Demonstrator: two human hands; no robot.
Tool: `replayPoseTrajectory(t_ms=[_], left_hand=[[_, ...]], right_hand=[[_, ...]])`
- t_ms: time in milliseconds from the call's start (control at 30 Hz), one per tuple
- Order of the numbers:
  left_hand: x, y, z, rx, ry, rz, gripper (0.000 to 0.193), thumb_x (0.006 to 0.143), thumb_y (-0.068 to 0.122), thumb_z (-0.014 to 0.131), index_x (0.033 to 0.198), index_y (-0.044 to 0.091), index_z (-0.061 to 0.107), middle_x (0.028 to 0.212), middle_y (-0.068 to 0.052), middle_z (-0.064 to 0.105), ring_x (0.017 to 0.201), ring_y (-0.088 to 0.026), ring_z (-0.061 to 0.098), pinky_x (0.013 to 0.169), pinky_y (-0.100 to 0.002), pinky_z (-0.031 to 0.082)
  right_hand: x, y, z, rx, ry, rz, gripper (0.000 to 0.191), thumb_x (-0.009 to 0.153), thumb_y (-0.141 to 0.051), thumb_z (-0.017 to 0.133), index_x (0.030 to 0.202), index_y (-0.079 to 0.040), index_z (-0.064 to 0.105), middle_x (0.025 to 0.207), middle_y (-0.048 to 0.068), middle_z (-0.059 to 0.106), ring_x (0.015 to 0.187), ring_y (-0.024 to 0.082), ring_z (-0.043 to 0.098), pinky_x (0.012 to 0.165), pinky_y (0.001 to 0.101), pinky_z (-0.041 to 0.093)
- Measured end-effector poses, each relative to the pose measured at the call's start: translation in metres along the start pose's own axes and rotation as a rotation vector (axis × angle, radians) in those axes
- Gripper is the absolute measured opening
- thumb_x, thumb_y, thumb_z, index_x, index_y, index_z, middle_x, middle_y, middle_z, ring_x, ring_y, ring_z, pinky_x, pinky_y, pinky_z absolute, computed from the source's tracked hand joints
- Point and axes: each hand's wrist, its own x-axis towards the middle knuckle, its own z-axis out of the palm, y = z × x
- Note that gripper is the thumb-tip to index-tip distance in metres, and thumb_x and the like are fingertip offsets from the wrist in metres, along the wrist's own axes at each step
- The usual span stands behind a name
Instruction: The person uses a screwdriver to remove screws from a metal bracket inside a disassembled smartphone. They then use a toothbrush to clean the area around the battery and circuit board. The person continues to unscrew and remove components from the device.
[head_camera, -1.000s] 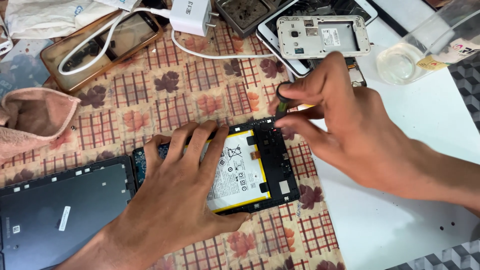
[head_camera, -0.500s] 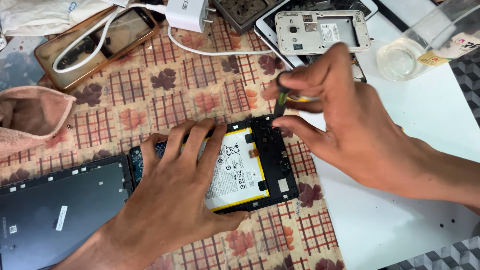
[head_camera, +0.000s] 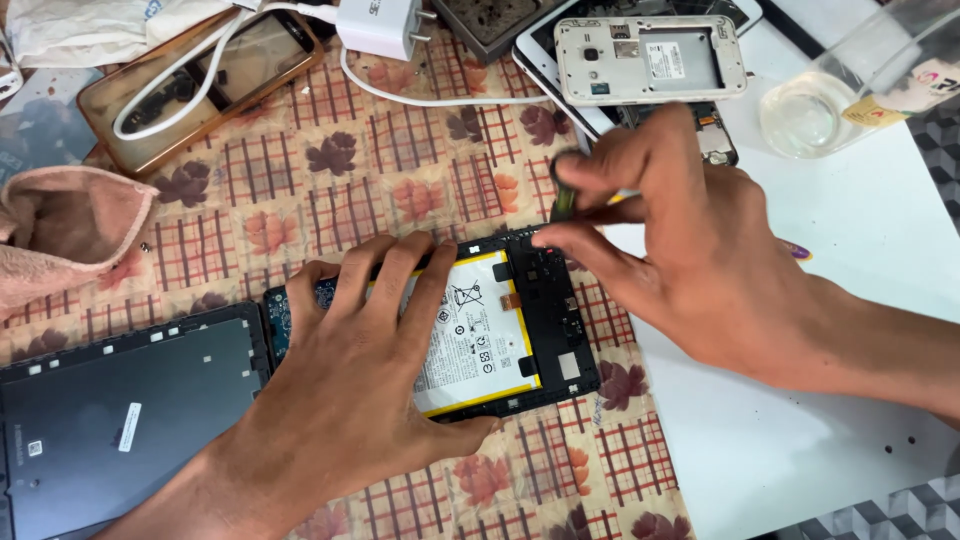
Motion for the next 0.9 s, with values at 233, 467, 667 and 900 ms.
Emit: replayPoseTrajectory(t_ms=[233, 467, 667, 900], left_hand=[[0.002, -0.003, 0.002, 0.053, -0.045, 0.002, 0.134, 0.055, 0.077, 0.085, 0.143, -0.012, 0.037, 0.133, -0.023, 0.038, 0.129, -0.042, 0.032, 0.090, -0.079, 0.026], [0.002, -0.002, 0.002, 0.030, -0.010, 0.016, 0.133, 0.056, 0.076, 0.084, 0.142, -0.013, 0.037, 0.133, -0.024, 0.038, 0.130, -0.042, 0.032, 0.090, -0.077, 0.028], [0.003, 0.001, 0.004, 0.046, 0.031, 0.011, 0.135, 0.052, 0.076, 0.084, 0.143, -0.013, 0.037, 0.134, -0.024, 0.040, 0.129, -0.042, 0.034, 0.090, -0.078, 0.027], [0.004, 0.002, 0.003, 0.007, 0.016, 0.001, 0.134, 0.055, 0.074, 0.086, 0.144, -0.013, 0.036, 0.133, -0.024, 0.040, 0.129, -0.042, 0.034, 0.090, -0.079, 0.027]], right_hand=[[-0.002, -0.001, 0.009, -0.029, -0.086, -0.062, 0.037, 0.098, 0.001, 0.070, 0.110, 0.005, 0.035, 0.109, 0.027, 0.069, 0.098, 0.032, 0.079, 0.068, 0.0300, 0.068], [-0.001, 0.005, 0.008, -0.060, 0.036, -0.154, 0.046, 0.092, -0.002, 0.071, 0.115, 0.009, 0.033, 0.116, 0.036, 0.066, 0.099, 0.039, 0.075, 0.075, 0.0366, 0.067], [-0.014, 0.004, 0.024, 0.308, 0.064, -0.169, 0.054, 0.095, 0.007, 0.074, 0.128, 0.004, 0.032, 0.111, 0.024, 0.067, 0.106, 0.027, 0.081, 0.088, 0.0356, 0.068], [-0.023, 0.000, 0.042, 0.567, 0.131, -0.198, 0.061, 0.092, 0.013, 0.075, 0.132, -0.002, 0.031, 0.115, 0.023, 0.064, 0.112, 0.029, 0.078, 0.091, 0.0376, 0.069]])
